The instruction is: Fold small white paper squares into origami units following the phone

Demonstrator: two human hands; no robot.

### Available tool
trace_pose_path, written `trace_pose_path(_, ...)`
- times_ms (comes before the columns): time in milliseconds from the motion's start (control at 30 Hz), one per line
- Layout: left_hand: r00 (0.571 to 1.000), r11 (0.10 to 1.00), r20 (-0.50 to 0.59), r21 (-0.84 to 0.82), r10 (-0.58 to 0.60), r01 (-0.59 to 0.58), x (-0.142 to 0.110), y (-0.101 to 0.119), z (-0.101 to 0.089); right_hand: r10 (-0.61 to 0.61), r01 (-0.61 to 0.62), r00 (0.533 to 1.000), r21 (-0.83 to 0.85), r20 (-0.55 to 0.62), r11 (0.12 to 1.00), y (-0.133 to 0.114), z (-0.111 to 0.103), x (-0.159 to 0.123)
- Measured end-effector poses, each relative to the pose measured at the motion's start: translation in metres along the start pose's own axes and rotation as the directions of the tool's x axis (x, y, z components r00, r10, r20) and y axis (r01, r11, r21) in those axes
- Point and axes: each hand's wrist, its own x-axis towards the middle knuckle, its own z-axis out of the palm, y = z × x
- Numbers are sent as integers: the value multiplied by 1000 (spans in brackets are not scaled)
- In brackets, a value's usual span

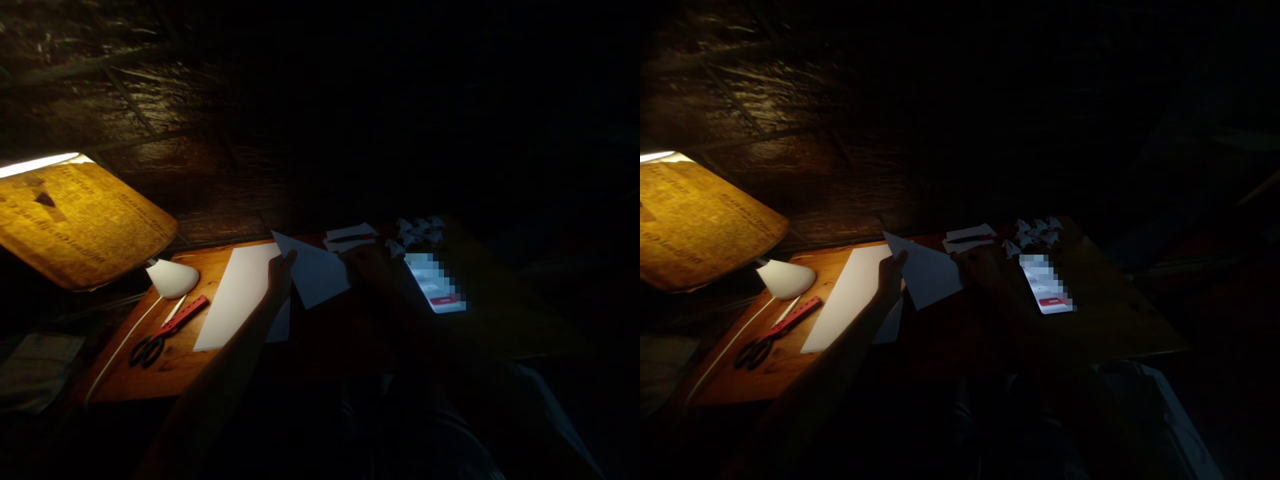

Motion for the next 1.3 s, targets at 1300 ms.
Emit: trace_pose_path(1300, 967, 915, 198, -336, -161, 221, -6, 22, 5, 93, -70, 994, 326, -55, 943, -7, -8, -1)
